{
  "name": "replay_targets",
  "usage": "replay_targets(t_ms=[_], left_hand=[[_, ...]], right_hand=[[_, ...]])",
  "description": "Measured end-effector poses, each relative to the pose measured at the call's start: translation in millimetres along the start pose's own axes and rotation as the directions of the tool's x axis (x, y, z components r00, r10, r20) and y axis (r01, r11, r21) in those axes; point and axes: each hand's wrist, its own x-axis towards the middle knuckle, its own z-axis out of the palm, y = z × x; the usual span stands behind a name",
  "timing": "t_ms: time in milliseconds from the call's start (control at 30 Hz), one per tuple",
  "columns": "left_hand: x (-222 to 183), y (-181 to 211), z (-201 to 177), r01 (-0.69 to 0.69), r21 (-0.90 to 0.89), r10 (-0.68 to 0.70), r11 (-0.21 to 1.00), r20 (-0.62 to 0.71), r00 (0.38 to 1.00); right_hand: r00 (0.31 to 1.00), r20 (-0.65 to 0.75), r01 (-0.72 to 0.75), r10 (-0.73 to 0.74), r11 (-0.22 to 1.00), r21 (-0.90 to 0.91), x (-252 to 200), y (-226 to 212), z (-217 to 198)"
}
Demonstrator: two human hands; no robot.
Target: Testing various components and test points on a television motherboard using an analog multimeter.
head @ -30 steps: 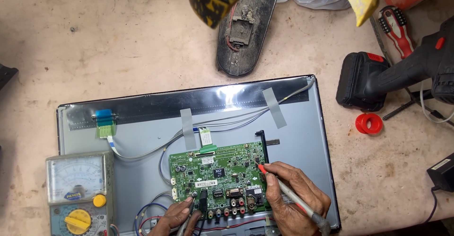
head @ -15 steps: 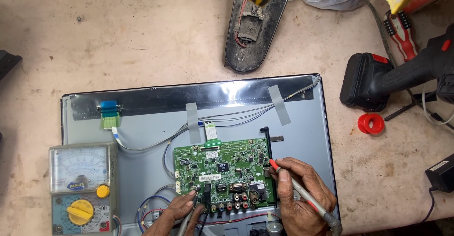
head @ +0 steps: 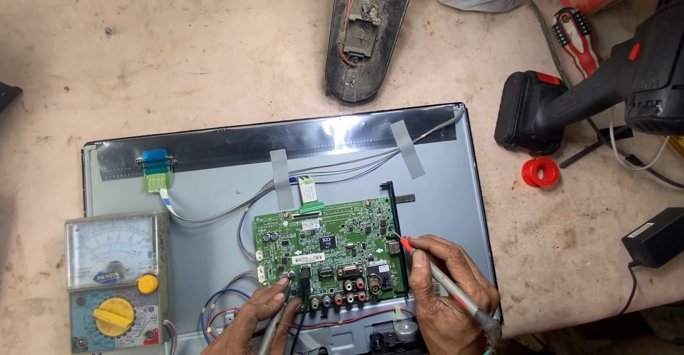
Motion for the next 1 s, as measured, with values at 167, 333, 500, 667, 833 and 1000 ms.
replay_targets(t_ms=[167, 333, 500, 667, 833, 1000], left_hand=[[-0.3, 5.3, -0.5, 0.001, 0.005, -0.001, 1.000, -0.021, 1.000], [-0.3, 3.9, -3.5, -0.004, 0.017, 0.003, 1.000, 0.028, 1.000], [0.2, 5.7, -1.6, 0.001, -0.008, -0.001, 1.000, -0.011, 1.000], [0.4, 7.4, -2.6, 0.008, 0.032, -0.008, 0.999, -0.012, 1.000], [-0.7, 0.7, -1.7, -0.010, 0.004, 0.010, 1.000, 0.017, 1.000], [0.9, 6.5, -6.4, 0.035, -0.004, -0.035, 0.999, 0.053, 0.998]], right_hand=[[1.000, 0.008, -0.007, 0.007, 1.000, 0.001, 1.1, -3.0, -1.9], [1.000, 0.011, -0.016, 0.016, 1.000, -0.012, -3.0, -0.4, -2.5], [1.000, -0.003, 0.007, -0.007, 1.000, -0.023, -2.5, -4.1, -2.5], [1.000, -0.005, 0.015, -0.016, 0.999, -0.048, -0.5, -9.7, -1.0], [0.999, -0.001, 0.051, -0.051, 0.998, -0.026, 0.2, -20.3, -0.8], [1.000, -0.004, 0.018, -0.018, 0.999, -0.034, -2.0, -26.0, 0.5]])
